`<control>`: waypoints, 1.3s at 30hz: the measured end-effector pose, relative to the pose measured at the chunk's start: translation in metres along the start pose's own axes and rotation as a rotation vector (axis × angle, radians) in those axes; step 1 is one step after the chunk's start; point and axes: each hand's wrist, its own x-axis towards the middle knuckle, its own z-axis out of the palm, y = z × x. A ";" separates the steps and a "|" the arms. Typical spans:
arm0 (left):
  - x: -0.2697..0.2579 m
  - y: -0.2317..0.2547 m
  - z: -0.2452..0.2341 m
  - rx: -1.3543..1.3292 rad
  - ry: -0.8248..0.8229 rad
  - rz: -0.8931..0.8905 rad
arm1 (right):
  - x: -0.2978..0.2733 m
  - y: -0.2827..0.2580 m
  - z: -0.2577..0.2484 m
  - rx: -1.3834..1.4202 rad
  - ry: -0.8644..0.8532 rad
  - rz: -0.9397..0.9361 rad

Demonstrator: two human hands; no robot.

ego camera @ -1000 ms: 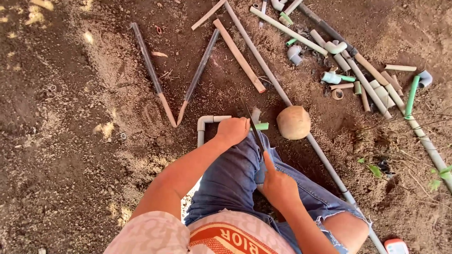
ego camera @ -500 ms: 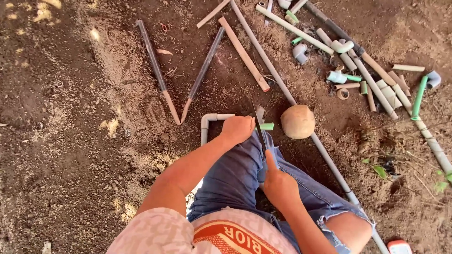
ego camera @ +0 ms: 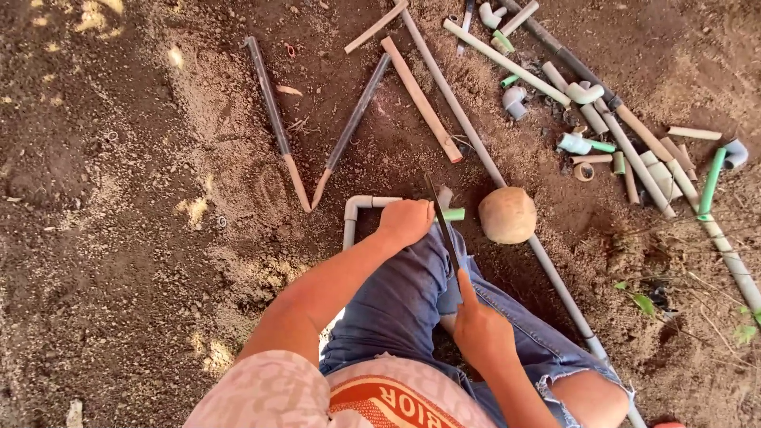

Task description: Sawing a green PVC pipe using a handheld hacksaw blade while sitting on the ground.

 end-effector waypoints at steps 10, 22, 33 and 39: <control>0.000 -0.002 0.004 -0.009 0.012 0.017 | -0.003 0.000 -0.008 0.030 -0.101 0.035; 0.009 -0.004 -0.026 -0.027 -0.232 0.077 | 0.049 0.014 0.023 -0.024 -0.174 -0.031; 0.009 0.000 -0.025 0.055 -0.206 0.205 | 0.043 0.009 0.018 -0.148 -0.144 -0.023; 0.009 -0.003 -0.022 -0.005 -0.198 0.120 | 0.040 0.006 0.018 -0.157 -0.154 -0.082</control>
